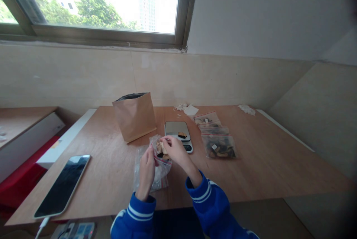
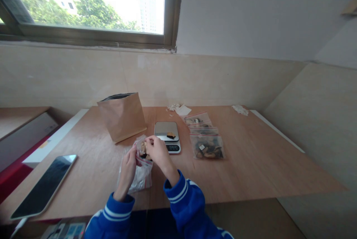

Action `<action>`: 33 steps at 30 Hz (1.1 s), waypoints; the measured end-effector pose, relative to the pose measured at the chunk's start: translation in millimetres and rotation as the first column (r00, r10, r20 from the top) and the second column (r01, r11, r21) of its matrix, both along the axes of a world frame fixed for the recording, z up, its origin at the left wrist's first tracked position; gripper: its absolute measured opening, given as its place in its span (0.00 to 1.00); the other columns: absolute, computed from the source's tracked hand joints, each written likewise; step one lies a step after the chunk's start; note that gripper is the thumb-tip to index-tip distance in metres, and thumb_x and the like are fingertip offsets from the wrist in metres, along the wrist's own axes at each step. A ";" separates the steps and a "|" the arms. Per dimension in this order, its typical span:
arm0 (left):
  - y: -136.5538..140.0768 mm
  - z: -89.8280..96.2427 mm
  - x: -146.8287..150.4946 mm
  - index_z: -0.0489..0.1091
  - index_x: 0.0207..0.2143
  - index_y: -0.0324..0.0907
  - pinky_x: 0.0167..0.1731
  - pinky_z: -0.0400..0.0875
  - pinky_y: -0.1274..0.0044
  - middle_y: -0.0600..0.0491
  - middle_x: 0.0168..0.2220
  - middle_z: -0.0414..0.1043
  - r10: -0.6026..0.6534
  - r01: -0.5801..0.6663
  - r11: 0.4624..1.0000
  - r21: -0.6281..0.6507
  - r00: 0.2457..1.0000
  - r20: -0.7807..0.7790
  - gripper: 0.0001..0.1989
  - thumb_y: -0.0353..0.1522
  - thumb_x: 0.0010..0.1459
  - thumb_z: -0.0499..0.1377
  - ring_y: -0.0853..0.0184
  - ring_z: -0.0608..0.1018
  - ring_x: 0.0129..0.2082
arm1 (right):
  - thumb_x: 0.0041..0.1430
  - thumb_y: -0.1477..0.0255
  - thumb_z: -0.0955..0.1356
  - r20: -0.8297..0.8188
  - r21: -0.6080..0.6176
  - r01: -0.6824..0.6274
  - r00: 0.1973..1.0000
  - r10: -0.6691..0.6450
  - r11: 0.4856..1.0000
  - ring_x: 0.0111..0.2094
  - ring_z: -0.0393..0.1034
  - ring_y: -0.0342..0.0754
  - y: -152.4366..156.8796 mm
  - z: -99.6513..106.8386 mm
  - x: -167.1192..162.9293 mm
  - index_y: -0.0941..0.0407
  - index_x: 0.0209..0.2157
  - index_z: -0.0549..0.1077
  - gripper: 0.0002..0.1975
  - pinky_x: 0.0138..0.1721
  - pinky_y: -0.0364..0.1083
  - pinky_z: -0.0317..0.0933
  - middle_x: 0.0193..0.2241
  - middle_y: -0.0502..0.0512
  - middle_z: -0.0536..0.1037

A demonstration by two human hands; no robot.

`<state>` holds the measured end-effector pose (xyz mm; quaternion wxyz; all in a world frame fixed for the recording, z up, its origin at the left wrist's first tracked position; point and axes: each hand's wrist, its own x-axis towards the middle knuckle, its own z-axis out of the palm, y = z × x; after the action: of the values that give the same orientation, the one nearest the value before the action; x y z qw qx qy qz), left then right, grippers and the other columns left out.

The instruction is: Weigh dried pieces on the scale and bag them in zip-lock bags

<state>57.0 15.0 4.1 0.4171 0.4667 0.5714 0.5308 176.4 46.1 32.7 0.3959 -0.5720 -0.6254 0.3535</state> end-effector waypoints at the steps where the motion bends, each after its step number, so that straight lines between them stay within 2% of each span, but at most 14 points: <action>1: -0.4 0.5 1.1 0.60 0.20 0.43 0.19 0.60 0.78 0.57 0.15 0.59 -0.004 0.004 1.000 -0.006 1.000 0.008 0.26 0.55 0.56 0.47 0.69 0.65 0.17 | 0.62 0.70 0.62 0.007 0.023 0.011 1.000 -0.011 1.000 0.38 0.75 0.50 0.2 -1.3 -1.5 0.57 0.38 0.76 0.12 0.40 0.47 0.66 0.36 0.59 0.80; 4: -1.1 1.6 2.8 0.60 0.19 0.44 0.18 0.60 0.77 0.57 0.15 0.59 -0.006 0.007 1.000 -0.021 0.999 0.048 0.27 0.55 0.55 0.47 0.69 0.65 0.16 | 0.62 0.73 0.61 0.020 0.075 -0.016 1.000 0.015 0.997 0.39 0.75 0.49 -1.7 -1.6 -5.7 0.56 0.42 0.74 0.12 0.42 0.48 0.66 0.39 0.58 0.80; 8: -1.2 1.0 0.4 0.61 0.21 0.43 0.18 0.60 0.78 0.58 0.16 0.60 0.025 -0.024 1.000 -0.006 0.996 0.086 0.24 0.53 0.56 0.49 0.70 0.65 0.17 | 0.62 0.72 0.60 0.000 0.130 -0.053 0.999 0.053 0.990 0.40 0.74 0.49 -2.6 3.7 -5.6 0.55 0.41 0.73 0.12 0.42 0.47 0.66 0.39 0.56 0.80; 10: -1.0 -0.5 -2.0 0.60 0.21 0.44 0.19 0.60 0.78 0.58 0.16 0.59 0.044 -0.044 0.999 -0.007 0.996 0.074 0.23 0.51 0.58 0.48 0.70 0.65 0.17 | 0.63 0.71 0.60 -0.017 0.196 0.010 1.000 -0.007 0.981 0.40 0.74 0.49 2.6 3.1 -0.5 0.54 0.41 0.73 0.12 0.40 0.46 0.66 0.38 0.55 0.79; 12: -0.8 -2.3 -4.7 0.59 0.20 0.44 0.21 0.61 0.78 0.58 0.16 0.58 0.057 -0.056 0.998 -0.017 0.997 0.058 0.23 0.49 0.59 0.47 0.70 0.65 0.17 | 0.63 0.72 0.59 0.003 0.291 0.127 0.991 -0.134 0.948 0.40 0.73 0.49 12.2 -3.6 8.8 0.55 0.41 0.72 0.12 0.41 0.46 0.65 0.38 0.56 0.78; 15: -1.1 -3.5 -8.2 0.59 0.20 0.44 0.22 0.61 0.78 0.58 0.16 0.59 0.072 -0.072 0.997 -0.014 0.996 0.049 0.22 0.48 0.60 0.47 0.69 0.65 0.18 | 0.61 0.77 0.59 0.194 0.390 0.219 0.930 -0.313 0.894 0.45 0.69 0.52 29.9 -25.6 29.0 0.57 0.40 0.72 0.13 0.48 0.49 0.61 0.41 0.60 0.76; 18: -2.2 -1.9 -10.6 0.59 0.21 0.43 0.22 0.61 0.78 0.58 0.17 0.59 0.083 -0.083 0.997 -0.002 0.995 0.055 0.22 0.48 0.60 0.47 0.69 0.65 0.19 | 0.59 0.78 0.61 0.480 0.333 0.191 0.809 -0.341 0.923 0.50 0.64 0.56 42.2 -52.2 49.8 0.58 0.43 0.73 0.13 0.50 0.53 0.58 0.46 0.64 0.73; 21: -3.5 0.5 -11.2 0.60 0.22 0.43 0.22 0.61 0.78 0.58 0.17 0.60 0.079 -0.079 0.997 -0.010 0.995 0.062 0.21 0.48 0.59 0.47 0.69 0.66 0.19 | 0.59 0.80 0.61 0.583 0.272 0.195 0.746 -0.323 0.942 0.48 0.65 0.56 46.5 -68.9 63.8 0.56 0.42 0.75 0.14 0.49 0.53 0.57 0.44 0.62 0.74; 24: -3.9 0.7 -10.4 0.59 0.21 0.43 0.22 0.62 0.78 0.58 0.16 0.61 0.077 -0.076 0.997 -0.015 0.995 0.063 0.21 0.48 0.60 0.47 0.69 0.67 0.19 | 0.58 0.81 0.59 0.471 0.291 0.202 0.820 -0.324 0.935 0.46 0.67 0.55 46.3 -68.8 68.0 0.57 0.39 0.76 0.16 0.49 0.53 0.58 0.41 0.61 0.77; 27: -3.2 -2.4 -9.2 0.60 0.21 0.43 0.21 0.61 0.78 0.58 0.16 0.60 0.074 -0.074 0.997 -0.009 0.995 0.065 0.22 0.49 0.60 0.47 0.69 0.66 0.18 | 0.57 0.78 0.60 0.164 0.292 0.231 0.944 -0.287 0.928 0.42 0.70 0.52 40.8 -52.5 60.4 0.57 0.39 0.75 0.14 0.46 0.51 0.62 0.39 0.60 0.78; 30: -2.7 -6.0 -8.0 0.60 0.21 0.43 0.21 0.61 0.78 0.58 0.16 0.60 0.069 -0.068 0.998 -0.015 0.995 0.070 0.22 0.49 0.60 0.48 0.69 0.66 0.18 | 0.56 0.71 0.64 -0.191 0.245 0.156 0.975 -0.110 0.957 0.38 0.72 0.48 28.2 -25.9 42.0 0.57 0.42 0.75 0.13 0.40 0.47 0.66 0.39 0.57 0.79; 33: -3.2 -7.5 -6.4 0.60 0.21 0.43 0.20 0.60 0.77 0.57 0.16 0.61 0.065 -0.063 0.998 -0.019 0.994 0.085 0.24 0.51 0.59 0.49 0.69 0.66 0.18 | 0.56 0.69 0.66 -0.300 0.224 -0.025 0.949 0.093 0.974 0.36 0.72 0.45 14.5 -1.9 20.0 0.56 0.43 0.74 0.14 0.38 0.43 0.66 0.38 0.55 0.78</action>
<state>50.5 11.9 -3.4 0.4277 0.4215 0.5722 0.5586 196.4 60.6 30.7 0.5383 -0.4439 -0.6076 0.3796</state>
